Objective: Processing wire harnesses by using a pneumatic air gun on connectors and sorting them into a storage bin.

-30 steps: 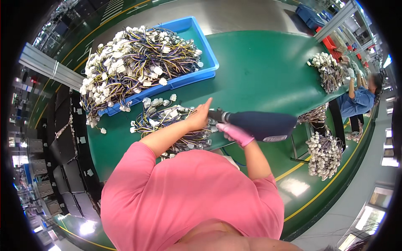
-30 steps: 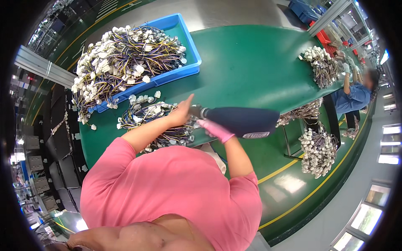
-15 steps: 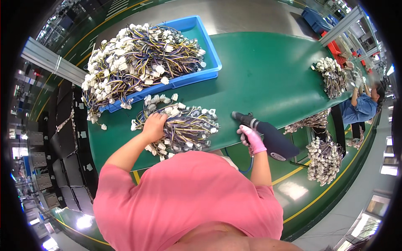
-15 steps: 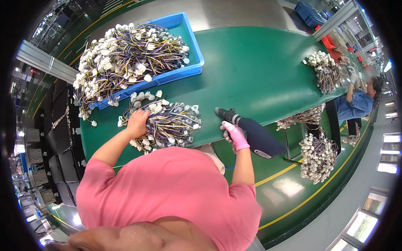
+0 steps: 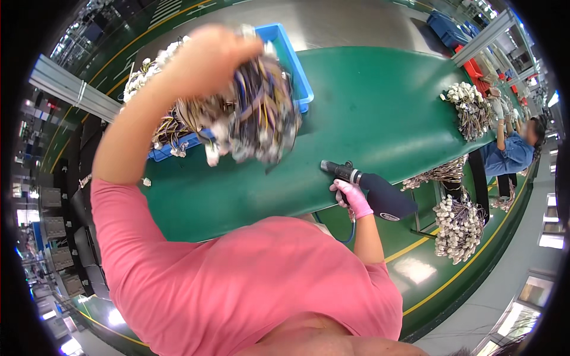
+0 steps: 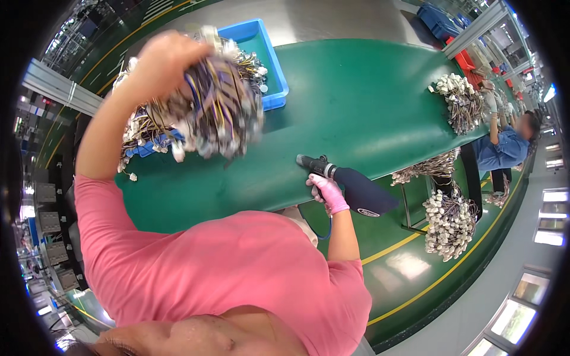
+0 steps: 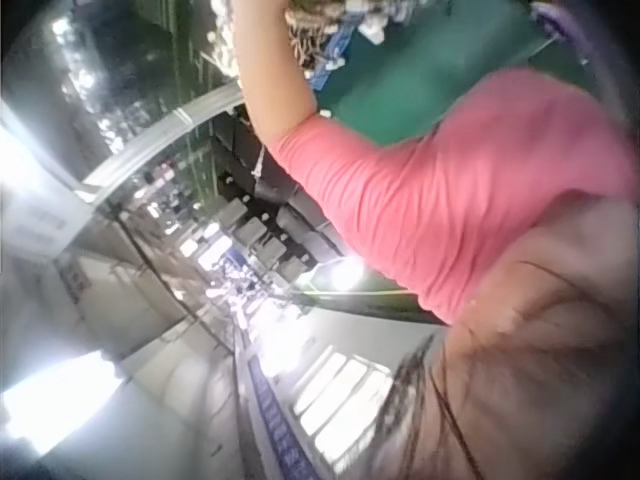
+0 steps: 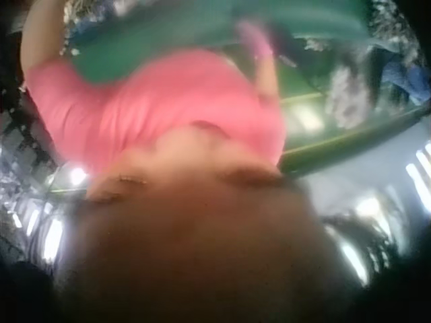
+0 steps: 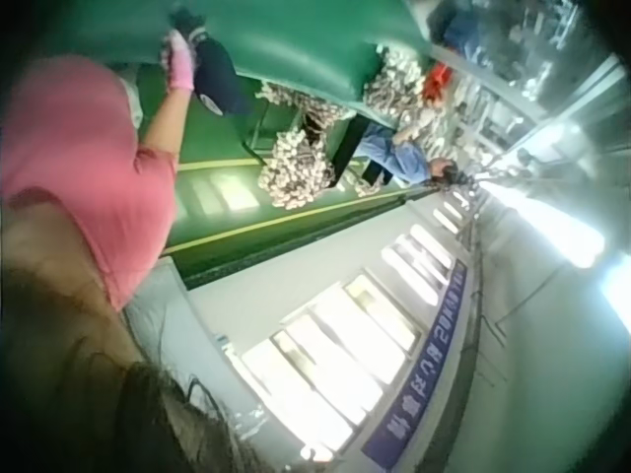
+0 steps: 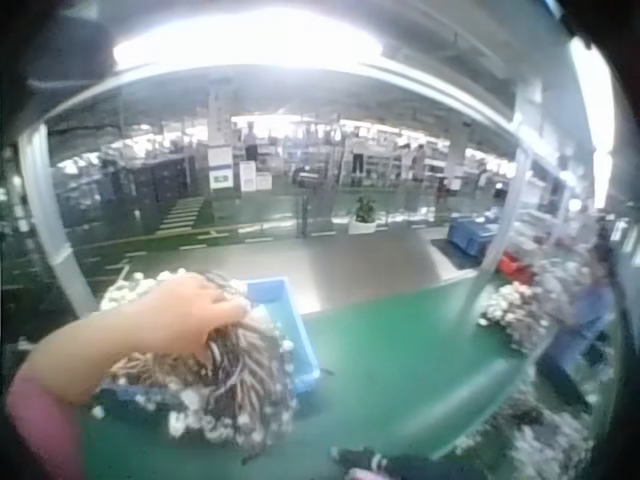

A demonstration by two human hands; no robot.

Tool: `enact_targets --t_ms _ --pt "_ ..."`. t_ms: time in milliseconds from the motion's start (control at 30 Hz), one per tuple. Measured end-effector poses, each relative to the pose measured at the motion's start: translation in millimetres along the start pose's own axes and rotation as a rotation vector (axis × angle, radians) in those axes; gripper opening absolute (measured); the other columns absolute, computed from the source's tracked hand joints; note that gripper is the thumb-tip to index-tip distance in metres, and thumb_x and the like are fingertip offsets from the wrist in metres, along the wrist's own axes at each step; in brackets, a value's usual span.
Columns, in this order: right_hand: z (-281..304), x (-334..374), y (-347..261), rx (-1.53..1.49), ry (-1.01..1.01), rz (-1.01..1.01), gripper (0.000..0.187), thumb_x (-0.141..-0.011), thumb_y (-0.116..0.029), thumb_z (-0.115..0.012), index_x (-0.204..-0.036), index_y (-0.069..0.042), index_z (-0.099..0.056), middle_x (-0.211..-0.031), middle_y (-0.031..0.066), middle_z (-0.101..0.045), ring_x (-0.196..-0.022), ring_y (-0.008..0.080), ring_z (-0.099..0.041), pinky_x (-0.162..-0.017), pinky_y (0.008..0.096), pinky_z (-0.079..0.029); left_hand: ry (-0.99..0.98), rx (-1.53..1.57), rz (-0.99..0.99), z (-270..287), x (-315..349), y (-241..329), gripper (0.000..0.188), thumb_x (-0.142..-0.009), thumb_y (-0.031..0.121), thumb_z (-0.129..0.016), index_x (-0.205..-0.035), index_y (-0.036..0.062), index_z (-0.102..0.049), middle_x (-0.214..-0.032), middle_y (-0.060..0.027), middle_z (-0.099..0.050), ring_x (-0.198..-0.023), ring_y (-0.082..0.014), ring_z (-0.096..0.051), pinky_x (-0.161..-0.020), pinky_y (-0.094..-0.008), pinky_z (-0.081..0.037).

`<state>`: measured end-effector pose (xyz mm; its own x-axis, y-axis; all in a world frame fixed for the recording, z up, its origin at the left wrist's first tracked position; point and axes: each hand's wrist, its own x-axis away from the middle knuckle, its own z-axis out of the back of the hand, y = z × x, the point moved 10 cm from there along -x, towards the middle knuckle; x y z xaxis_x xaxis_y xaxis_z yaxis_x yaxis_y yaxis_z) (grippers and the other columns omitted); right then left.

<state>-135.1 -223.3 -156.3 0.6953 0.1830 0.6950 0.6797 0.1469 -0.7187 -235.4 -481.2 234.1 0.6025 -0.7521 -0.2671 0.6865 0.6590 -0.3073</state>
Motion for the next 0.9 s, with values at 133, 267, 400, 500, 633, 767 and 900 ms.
enact_targets --t_ms 133,267,400,500,633,767,900 --pt "0.3 1.4 -5.6 -0.037 0.0 0.014 0.031 -0.08 -0.037 -0.057 -0.079 -0.006 -0.06 -0.048 -0.0021 -0.048 -0.038 0.0058 -0.043 -0.035 0.0198 -0.029 0.088 -0.171 0.147 40.0 -41.8 -78.4 0.046 -0.064 0.014 -0.066 -0.109 0.0063 -0.056 -0.092 -0.0184 -0.058 -0.086 -0.0315 -0.058 -0.071 -0.0393 -0.046" --pt "2.5 0.7 -4.2 -0.083 0.003 0.035 0.031 -0.08 -0.036 -0.058 -0.078 -0.005 -0.06 -0.049 -0.0013 -0.048 -0.038 0.0061 -0.043 -0.035 0.0198 -0.029 0.06 -0.186 0.349 -0.7 -72.1 -137.6 0.037 -0.067 0.015 -0.064 -0.103 0.0076 -0.058 -0.088 -0.0152 -0.059 -0.083 -0.028 -0.059 -0.069 -0.0403 -0.046" --pt "-1.0 8.0 -8.4 -0.124 0.03 0.008 0.029 -0.079 -0.033 -0.058 -0.077 -0.005 -0.059 -0.048 -0.0017 -0.047 -0.038 0.006 -0.043 -0.035 0.0187 -0.029 0.096 -0.388 0.369 -96.5 -71.8 -199.9 0.031 -0.074 0.008 -0.055 -0.104 0.012 -0.049 -0.076 -0.0123 -0.061 -0.075 -0.0284 -0.062 -0.063 -0.037 -0.049" --pt "-2.1 6.7 -6.2 -0.174 0.026 -0.014 0.026 -0.08 -0.03 -0.057 -0.077 -0.004 -0.059 -0.048 -0.001 -0.048 -0.038 0.0059 -0.043 -0.035 0.0183 -0.03 -0.017 -0.369 0.459 -180.1 -59.2 -233.0 0.025 -0.077 0.01 -0.051 -0.102 0.0118 -0.048 -0.077 -0.011 -0.062 -0.075 -0.0271 -0.063 -0.064 -0.0371 -0.049" --pt "-0.8 2.0 2.6 -0.205 -0.024 -0.075 0.028 -0.081 -0.03 -0.056 -0.078 -0.002 -0.06 -0.048 0.001 -0.048 -0.037 0.0068 -0.043 -0.035 0.0188 -0.031 -0.137 -0.299 0.412 -255.0 -37.6 -225.9 0.018 -0.079 0.01 -0.049 -0.098 0.0123 -0.049 -0.079 -0.0101 -0.061 -0.079 -0.0272 -0.062 -0.069 -0.037 -0.047" --pt "0.4 -4.7 7.1 -0.288 -0.092 -0.151 0.027 -0.08 -0.028 -0.058 -0.078 -0.001 -0.059 -0.047 0.0017 -0.048 -0.037 0.0071 -0.042 -0.035 0.019 -0.031 -0.157 -0.214 0.283 -257.2 -36.8 -208.4 0.034 -0.07 0.011 -0.064 -0.099 0.0116 -0.047 -0.082 -0.0097 -0.06 -0.083 -0.0261 -0.059 -0.074 -0.0365 -0.044" --pt "-1.5 -4.5 -4.8 -0.291 -0.118 -0.156 0.027 -0.08 -0.028 -0.059 -0.079 -0.001 -0.059 -0.047 0.0022 -0.047 -0.036 0.0076 -0.042 -0.034 0.0193 -0.032 -0.042 -0.161 0.347 -255.3 -28.9 -215.6 0.041 -0.067 0.012 -0.069 -0.1 0.0093 -0.045 -0.088 -0.0105 -0.059 -0.088 -0.0261 -0.057 -0.076 -0.0369 -0.043"
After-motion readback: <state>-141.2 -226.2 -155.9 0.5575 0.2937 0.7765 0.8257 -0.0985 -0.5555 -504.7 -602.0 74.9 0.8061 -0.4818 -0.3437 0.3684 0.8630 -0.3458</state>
